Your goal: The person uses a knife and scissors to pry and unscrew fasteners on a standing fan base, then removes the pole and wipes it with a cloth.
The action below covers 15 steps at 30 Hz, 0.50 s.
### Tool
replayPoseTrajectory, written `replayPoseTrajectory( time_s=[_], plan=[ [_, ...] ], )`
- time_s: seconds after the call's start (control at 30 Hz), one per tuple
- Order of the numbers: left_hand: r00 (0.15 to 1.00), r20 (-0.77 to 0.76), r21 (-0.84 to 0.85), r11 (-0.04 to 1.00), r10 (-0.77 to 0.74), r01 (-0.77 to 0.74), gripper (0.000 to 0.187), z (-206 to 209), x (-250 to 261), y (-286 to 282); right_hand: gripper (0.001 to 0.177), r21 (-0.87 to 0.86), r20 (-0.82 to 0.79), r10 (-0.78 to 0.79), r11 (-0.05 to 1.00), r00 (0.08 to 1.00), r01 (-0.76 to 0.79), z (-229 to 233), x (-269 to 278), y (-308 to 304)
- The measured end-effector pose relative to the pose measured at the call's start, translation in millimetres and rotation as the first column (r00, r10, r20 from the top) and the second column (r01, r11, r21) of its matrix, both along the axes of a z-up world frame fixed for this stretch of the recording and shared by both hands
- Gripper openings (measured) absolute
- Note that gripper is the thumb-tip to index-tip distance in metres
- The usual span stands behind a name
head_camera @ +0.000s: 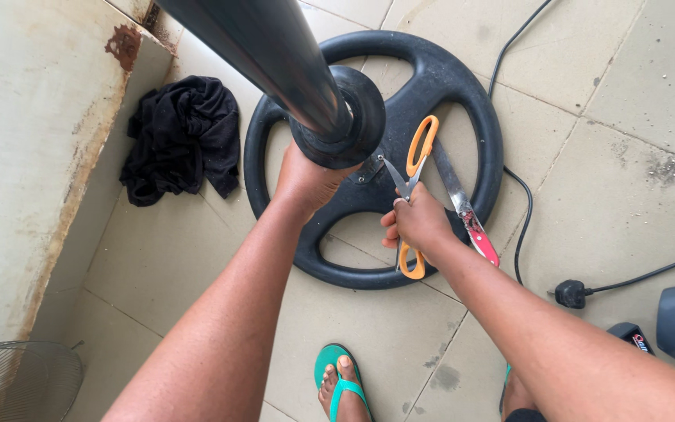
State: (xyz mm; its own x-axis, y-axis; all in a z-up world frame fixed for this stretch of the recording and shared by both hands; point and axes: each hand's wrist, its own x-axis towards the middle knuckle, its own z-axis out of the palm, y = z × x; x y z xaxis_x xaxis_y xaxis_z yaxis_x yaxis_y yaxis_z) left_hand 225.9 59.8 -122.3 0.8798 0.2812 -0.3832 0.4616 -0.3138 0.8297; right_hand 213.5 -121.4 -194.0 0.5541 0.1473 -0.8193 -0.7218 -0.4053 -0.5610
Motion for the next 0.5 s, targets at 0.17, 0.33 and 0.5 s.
replayPoseTrajectory(
  time_s=[0.17, 0.33, 0.5],
  plan=[
    [0.995, -0.099, 0.022, 1.000, 0.001, 0.001, 0.041, 6, 2, -2, 0.030, -0.086, 0.016, 0.075, 0.994, 0.997, -0.073, 15, -5, 7],
    [0.989, -0.150, 0.024, 1.000, -0.007, 0.011, 0.042, 11, 6, -4, 0.030, -0.115, 0.032, 0.100, 0.989, 0.994, -0.096, 20, -3, 5],
    [0.983, -0.184, 0.023, 1.000, 0.004, 0.000, 0.042, 16, 6, -5, 0.029, -0.170, 0.036, 0.153, 0.975, 0.987, -0.145, 22, -3, 7]
  ],
)
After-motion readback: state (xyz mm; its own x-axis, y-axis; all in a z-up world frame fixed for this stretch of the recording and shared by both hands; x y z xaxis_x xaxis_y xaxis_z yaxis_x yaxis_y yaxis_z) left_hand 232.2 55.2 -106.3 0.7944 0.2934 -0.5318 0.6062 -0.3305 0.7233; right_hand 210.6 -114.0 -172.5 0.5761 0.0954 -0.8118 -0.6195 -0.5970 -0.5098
